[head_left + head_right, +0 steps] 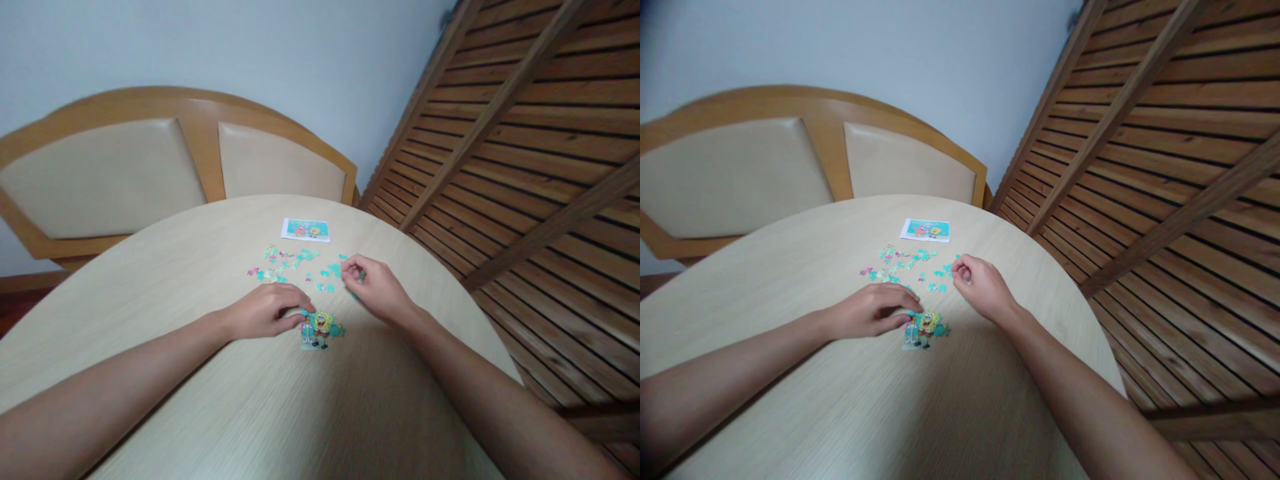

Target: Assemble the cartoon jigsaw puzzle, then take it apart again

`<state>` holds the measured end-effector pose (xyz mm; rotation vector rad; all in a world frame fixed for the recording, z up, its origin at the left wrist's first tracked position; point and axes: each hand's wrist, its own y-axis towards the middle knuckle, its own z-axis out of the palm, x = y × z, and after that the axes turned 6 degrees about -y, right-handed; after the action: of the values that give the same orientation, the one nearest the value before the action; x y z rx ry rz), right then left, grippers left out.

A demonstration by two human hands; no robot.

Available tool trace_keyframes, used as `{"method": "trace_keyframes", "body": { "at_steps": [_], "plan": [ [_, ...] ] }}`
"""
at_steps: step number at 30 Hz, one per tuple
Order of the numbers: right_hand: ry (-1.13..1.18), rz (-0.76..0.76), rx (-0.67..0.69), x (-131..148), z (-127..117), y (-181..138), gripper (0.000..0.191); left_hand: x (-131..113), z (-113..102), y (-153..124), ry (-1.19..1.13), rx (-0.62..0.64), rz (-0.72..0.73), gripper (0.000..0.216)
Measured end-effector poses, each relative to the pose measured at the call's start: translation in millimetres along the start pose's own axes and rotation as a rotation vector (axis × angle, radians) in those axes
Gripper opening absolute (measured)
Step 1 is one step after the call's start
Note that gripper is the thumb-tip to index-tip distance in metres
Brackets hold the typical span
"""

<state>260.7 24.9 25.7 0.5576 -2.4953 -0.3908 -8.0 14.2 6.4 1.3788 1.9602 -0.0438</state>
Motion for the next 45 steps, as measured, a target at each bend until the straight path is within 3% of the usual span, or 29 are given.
{"method": "trace_keyframes", "body": {
  "at_steps": [3, 8, 12, 22, 27, 36, 45],
  "plan": [
    [-0.023, -0.052, -0.014, -10.7, 4.9, 2.6, 0.012, -4.3, -1.0, 0.3, 0.015, 0.023, 0.064, 0.019],
    [-0.106, -0.212, 0.079, -7.1, 22.0, -3.6, 0.026, -17.2, -3.8, 3.4, 0.066, 0.045, 0.168, 0.019],
    [-0.156, -0.21, 0.133, -4.8, 30.0, -8.1, 0.028, -23.7, -2.3, 5.3, 0.095, 0.07, 0.218, 0.019],
    [-0.088, -0.141, 0.185, 2.7, 24.1, -5.3, 0.012, -34.9, 8.0, 3.4, 0.085, 0.159, 0.242, 0.032],
    [-0.085, -0.141, 0.194, 6.0, 25.8, -7.5, 0.023, -36.6, 8.5, 3.4, 0.083, 0.156, 0.257, 0.033],
    [-0.028, -0.139, 0.219, 0.8, 25.3, -6.9, 0.014, -33.4, 8.9, 4.3, 0.148, 0.118, 0.245, 0.028],
    [0.032, -0.168, 0.264, 3.8, 22.2, -8.5, 0.018, -26.4, 5.5, 2.5, 0.157, 0.109, 0.215, 0.027]
  ]
}}
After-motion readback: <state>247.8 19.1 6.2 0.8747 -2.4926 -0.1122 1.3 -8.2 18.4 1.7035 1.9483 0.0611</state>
